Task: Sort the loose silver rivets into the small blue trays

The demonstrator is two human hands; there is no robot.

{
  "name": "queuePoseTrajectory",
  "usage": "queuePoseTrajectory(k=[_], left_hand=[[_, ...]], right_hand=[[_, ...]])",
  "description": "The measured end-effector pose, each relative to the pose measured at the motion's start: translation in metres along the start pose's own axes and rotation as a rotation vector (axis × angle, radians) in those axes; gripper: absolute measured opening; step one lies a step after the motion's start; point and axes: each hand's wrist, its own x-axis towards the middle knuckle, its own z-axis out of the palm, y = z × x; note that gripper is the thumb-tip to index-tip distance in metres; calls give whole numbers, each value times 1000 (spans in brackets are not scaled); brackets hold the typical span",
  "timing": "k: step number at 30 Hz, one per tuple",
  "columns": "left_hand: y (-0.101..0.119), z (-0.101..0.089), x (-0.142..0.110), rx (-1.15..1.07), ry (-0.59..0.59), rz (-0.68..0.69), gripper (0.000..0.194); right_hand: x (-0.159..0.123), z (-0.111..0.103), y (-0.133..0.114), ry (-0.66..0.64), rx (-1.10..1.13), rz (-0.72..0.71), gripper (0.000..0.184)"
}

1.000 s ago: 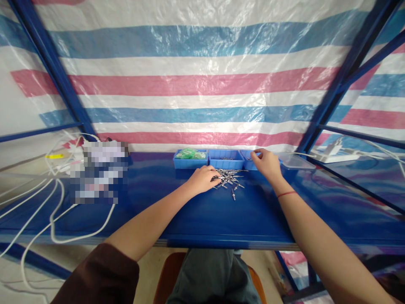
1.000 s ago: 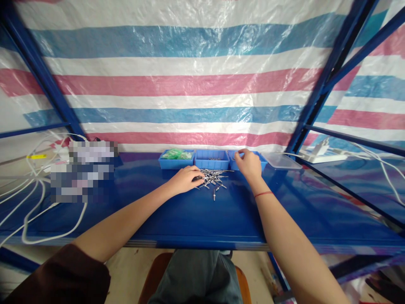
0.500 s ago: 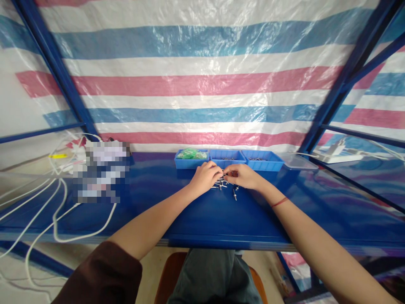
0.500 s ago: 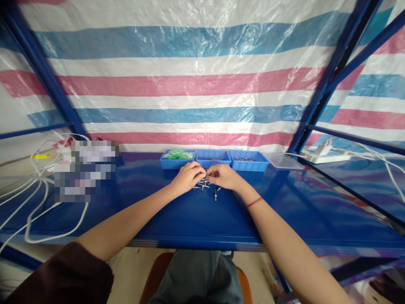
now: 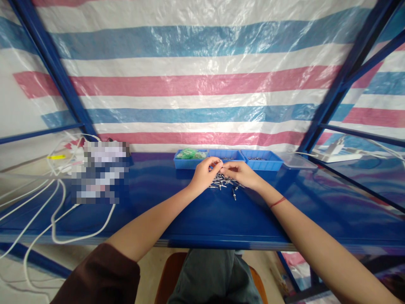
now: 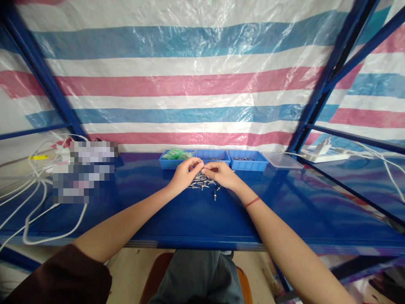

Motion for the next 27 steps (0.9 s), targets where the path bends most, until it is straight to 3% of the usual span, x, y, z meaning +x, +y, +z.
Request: queuePoseTrajectory(k=[15, 23, 27], left_hand=[[3, -3, 1, 18, 43, 65, 13], [1, -6, 3, 34, 68, 120, 11], [-5, -7, 6, 89, 27, 106, 14]], right_hand=[[1, 1, 2, 24, 122, 29, 38], [3, -3, 0, 197, 169, 10, 36], [3, -3, -7, 317, 90, -19, 32]])
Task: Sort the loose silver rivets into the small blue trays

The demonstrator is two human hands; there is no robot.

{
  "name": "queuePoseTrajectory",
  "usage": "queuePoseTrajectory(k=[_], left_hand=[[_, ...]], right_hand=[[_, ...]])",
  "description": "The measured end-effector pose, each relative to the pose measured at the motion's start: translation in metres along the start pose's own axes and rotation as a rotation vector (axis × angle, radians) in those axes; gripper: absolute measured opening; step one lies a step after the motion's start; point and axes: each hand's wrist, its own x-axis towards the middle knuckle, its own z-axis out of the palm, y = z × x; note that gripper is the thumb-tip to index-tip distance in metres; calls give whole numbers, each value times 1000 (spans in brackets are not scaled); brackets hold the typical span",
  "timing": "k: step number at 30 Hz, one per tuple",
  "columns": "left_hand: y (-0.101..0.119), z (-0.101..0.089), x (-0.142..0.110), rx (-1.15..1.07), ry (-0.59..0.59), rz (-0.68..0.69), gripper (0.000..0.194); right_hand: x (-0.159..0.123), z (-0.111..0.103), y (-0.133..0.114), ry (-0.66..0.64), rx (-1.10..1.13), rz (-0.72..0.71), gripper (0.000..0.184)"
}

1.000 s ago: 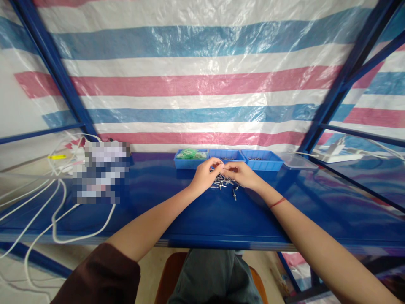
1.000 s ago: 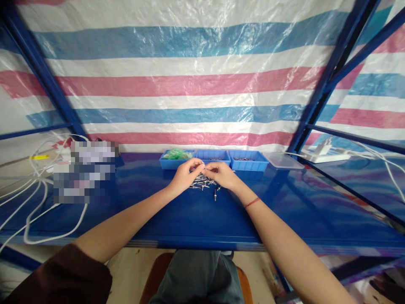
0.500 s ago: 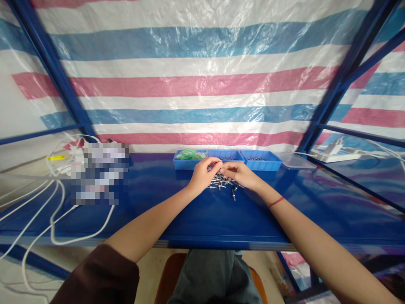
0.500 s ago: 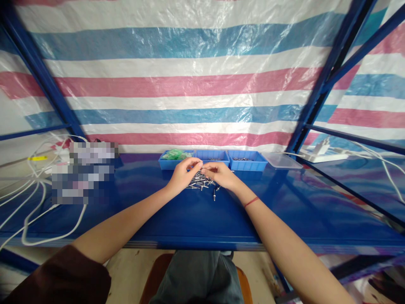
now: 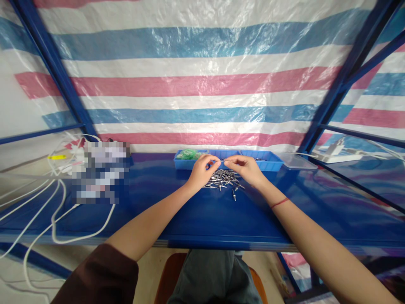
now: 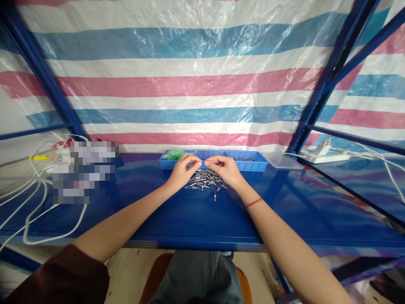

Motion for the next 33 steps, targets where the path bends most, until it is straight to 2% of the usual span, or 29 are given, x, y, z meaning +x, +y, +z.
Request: queuePoseTrajectory(k=[3, 5, 7, 10, 13, 16, 18, 21, 25, 29, 31, 33], left_hand=[[-7, 2, 0, 60, -60, 10, 19], [-10, 1, -1, 108, -111, 27, 22], [-11, -4, -1, 153, -228, 69, 25], [-10, -16, 0, 199, -471, 157, 21], [-8, -26, 1, 213, -673, 144, 25], [-8, -27, 2, 213, -777, 117, 25], [-8, -23, 2, 220, -784, 139, 18], [-10, -16, 0, 262, -754, 177, 15], [-10, -9, -4, 363, -641, 216, 17], [-9, -9, -6, 437, -494, 240, 17], [-8, -9, -4, 410, -443, 242, 16], [-7, -9, -3, 340, -401, 217, 15]], right_hand=[[2, -4, -2, 58, -105, -54, 32], [5, -12, 2, 146, -209, -95, 34], [9, -27, 9, 297, -362, -117, 35], [14, -54, 22, 480, -663, -73, 35], [14, -73, 32, 526, -849, -40, 42], [14, -75, 31, 511, -841, -32, 47], [13, -67, 27, 472, -806, -34, 45], [12, -52, 19, 337, -770, -49, 35], [9, -36, 12, 36, -701, -107, 21], [2, -22, 8, -321, -525, -133, 19], [-1, -15, 5, -405, -453, -121, 21], [-3, -11, 4, -425, -422, -121, 24]])
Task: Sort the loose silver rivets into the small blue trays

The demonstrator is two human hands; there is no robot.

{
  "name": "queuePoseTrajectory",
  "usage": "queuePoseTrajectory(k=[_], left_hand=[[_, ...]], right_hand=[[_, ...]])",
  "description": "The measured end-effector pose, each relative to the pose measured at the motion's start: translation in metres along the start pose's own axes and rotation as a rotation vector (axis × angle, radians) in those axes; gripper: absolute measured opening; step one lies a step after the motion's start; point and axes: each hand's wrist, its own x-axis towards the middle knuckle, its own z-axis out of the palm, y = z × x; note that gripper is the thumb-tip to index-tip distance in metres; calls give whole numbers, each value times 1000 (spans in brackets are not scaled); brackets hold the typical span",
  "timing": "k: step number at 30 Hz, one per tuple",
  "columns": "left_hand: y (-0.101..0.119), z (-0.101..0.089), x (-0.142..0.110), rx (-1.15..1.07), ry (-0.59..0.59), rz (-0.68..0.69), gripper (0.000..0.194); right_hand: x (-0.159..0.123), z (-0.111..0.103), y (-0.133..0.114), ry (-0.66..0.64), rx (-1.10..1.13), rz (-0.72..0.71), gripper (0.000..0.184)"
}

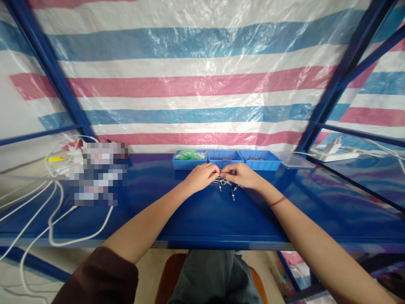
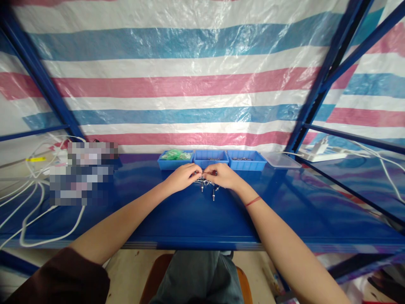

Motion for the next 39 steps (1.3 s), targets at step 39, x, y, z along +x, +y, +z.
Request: queuePoseTrajectory(k=[39], left_hand=[[-3, 8, 5, -333, 168, -188, 17]], right_hand=[[5, 3, -4, 331, 243, 64, 28]])
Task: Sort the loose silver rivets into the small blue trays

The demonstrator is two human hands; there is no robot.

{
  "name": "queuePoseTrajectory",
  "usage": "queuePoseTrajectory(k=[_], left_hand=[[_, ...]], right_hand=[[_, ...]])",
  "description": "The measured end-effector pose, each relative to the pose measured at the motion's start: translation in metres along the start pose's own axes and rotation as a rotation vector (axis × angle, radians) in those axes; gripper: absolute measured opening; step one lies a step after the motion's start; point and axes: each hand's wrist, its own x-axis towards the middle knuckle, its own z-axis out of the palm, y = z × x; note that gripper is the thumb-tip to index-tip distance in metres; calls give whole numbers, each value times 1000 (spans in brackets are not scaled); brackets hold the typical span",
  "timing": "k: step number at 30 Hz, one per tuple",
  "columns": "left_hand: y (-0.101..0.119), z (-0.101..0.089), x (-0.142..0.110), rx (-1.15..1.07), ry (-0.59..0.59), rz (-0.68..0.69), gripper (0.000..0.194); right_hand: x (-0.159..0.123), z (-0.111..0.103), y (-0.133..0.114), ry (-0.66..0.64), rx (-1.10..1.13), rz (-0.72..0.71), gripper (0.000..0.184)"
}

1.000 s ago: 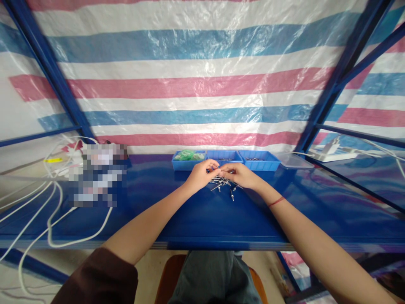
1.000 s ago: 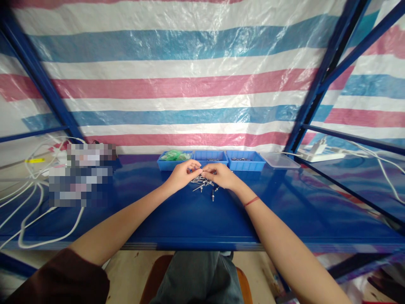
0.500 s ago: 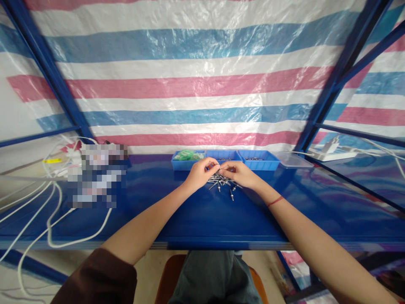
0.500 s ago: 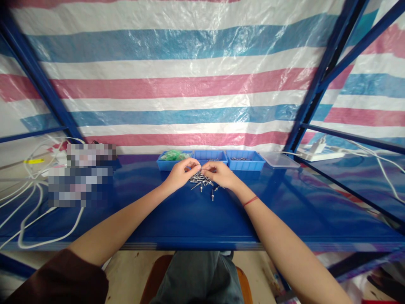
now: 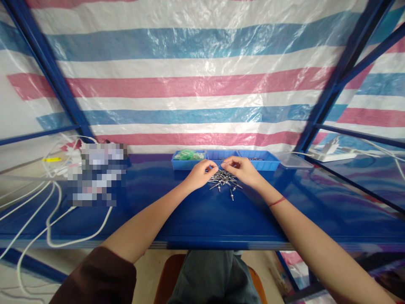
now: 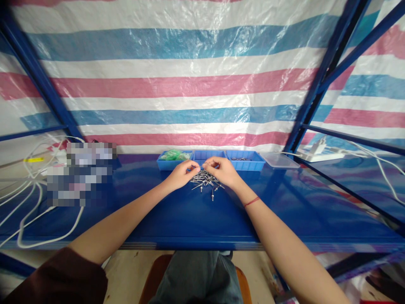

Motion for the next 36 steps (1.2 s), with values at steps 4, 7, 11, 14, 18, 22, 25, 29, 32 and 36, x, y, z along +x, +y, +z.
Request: queuePoseTrajectory(k=[4, 7, 11, 14, 18, 22, 25, 29, 32, 36], left_hand=[[0, -2, -3, 79, -97, -44, 24], [3, -9, -6, 253, -177, -36, 40], [7, -15, -10, 370, -410, -64, 69], [4, -12, -14, 341, -539, -138, 83], [-5, -6, -19, 266, -504, -150, 82], [-6, -3, -21, 217, -438, -122, 79], [-2, -1, -20, 227, -400, -130, 79], [4, 4, -19, 298, -355, -137, 76], [4, 9, -19, 342, -315, -140, 74], [3, 13, -19, 336, -318, -112, 74]], right_hand=[[3, -8, 7, 62, -116, -4, 30], [7, -25, 20, 290, -217, 83, 34], [8, -51, 36, 496, -527, 351, 40], [7, -59, 33, 392, -653, 438, 44], [3, -51, 14, 8, -615, 290, 34], [-8, -47, 17, -227, -746, 255, 24], [-14, -49, 34, -269, -880, 282, 35], [-14, -46, 48, -269, -945, 263, 38], [-12, -37, 46, -251, -964, 268, 34], [-13, -28, 37, -244, -949, 247, 30]])
